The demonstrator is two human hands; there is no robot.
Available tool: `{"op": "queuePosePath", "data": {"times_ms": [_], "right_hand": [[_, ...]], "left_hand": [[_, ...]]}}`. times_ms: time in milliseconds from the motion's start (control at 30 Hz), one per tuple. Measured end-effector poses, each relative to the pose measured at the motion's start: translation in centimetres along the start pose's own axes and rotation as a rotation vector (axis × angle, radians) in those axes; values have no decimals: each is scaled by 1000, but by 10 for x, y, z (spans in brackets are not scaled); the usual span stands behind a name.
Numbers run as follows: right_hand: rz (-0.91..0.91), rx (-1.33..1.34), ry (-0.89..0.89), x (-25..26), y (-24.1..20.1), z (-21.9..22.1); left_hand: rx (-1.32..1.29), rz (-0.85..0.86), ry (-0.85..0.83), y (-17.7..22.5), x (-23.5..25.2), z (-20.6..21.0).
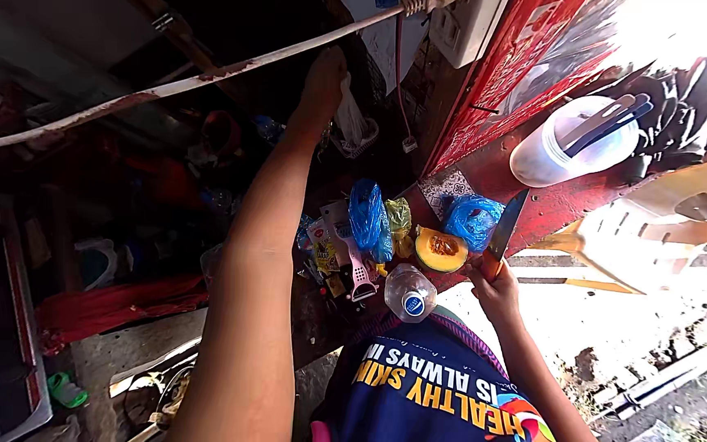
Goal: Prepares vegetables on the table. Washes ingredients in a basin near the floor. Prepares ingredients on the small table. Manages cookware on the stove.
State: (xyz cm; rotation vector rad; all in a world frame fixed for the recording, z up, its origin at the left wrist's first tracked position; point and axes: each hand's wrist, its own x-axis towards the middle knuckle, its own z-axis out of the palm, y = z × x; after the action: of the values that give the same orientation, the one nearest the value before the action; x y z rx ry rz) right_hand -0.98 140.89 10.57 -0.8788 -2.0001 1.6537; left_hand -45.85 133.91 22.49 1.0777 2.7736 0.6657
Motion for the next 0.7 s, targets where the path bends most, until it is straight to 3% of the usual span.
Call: {"op": "queuePosePath", "data": {"times_ms": [100,233,333,433,533,633,700], "right_hand": [[-27,-22,-8,1,-1,2],[-17,-20,-13,1,1,2],[-27,-16,-16,1,0,4],[-15,-8,-19,0,0,5],[-16,-17,-34,2,-2,7],[-14,-17,-43,2,-4,8],[-17,-21,-51,2,-5,8]], "left_hand": [[-15,-52,201,1,3,-8],[11,69,97,1,0,-17],[-29,59,283,-9,2,-23],[-17,122,207,-8,0,-29],[-99,56,429,-9,3,-37],[-162,65,380,-7,4,-41],[-183,72,441,-9,3,-44]]}}
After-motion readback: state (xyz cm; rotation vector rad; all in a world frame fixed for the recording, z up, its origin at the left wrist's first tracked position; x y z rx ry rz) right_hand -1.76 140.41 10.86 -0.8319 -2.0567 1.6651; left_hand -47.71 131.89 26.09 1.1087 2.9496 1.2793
